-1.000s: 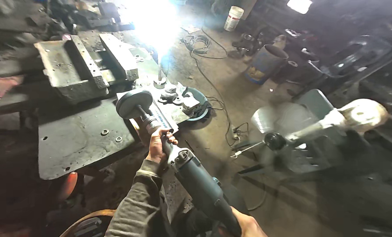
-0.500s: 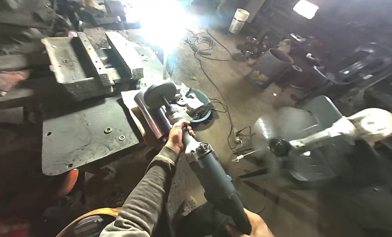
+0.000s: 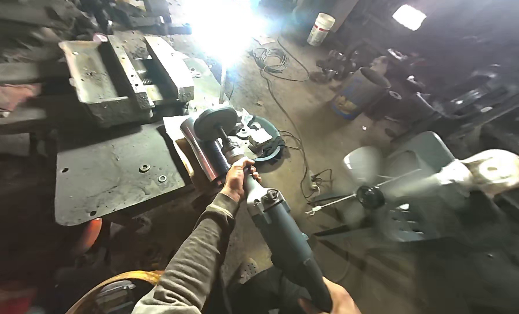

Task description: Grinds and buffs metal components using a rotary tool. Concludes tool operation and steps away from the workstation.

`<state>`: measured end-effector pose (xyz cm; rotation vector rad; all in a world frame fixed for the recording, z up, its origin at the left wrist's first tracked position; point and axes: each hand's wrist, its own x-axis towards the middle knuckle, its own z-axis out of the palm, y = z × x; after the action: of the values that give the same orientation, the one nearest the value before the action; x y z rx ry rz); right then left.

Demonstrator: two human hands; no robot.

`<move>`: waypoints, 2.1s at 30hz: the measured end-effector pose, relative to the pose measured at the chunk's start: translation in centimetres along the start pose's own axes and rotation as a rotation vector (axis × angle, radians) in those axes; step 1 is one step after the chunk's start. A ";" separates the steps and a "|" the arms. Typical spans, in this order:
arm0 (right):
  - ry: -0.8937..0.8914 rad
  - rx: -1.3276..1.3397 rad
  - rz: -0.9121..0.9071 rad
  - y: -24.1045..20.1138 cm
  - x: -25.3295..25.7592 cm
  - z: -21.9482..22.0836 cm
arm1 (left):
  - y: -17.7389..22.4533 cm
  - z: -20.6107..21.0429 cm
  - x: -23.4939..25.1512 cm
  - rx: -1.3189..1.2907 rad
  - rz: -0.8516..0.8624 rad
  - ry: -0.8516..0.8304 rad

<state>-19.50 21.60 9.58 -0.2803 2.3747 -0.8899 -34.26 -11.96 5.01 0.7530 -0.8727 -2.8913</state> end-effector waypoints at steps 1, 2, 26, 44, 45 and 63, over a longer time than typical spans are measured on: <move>-0.003 -0.008 -0.008 -0.1 -0.1 0.0 | 0.1 -0.2 -0.3 -0.001 0.010 -0.008; -0.008 -0.013 -0.017 -0.3 -0.2 0.1 | 0.3 -0.4 -0.7 -0.001 0.020 -0.015; -0.072 -0.062 -0.043 -1.5 0.3 0.4 | 1.7 -2.0 -2.5 -0.047 0.085 -0.015; 0.009 0.049 0.026 -0.4 1.2 0.0 | -0.3 0.5 1.6 0.012 -0.021 0.050; 0.008 0.052 0.023 -0.4 1.1 -0.1 | -0.3 0.4 1.5 0.010 -0.016 0.044; -0.065 -0.053 -0.037 -1.3 0.3 1.0 | 1.2 -3.1 -2.5 0.032 0.119 -0.073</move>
<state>-19.16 19.96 9.70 -0.3706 2.3421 -0.8228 -30.76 -14.15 4.56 0.5793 -0.9384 -2.8222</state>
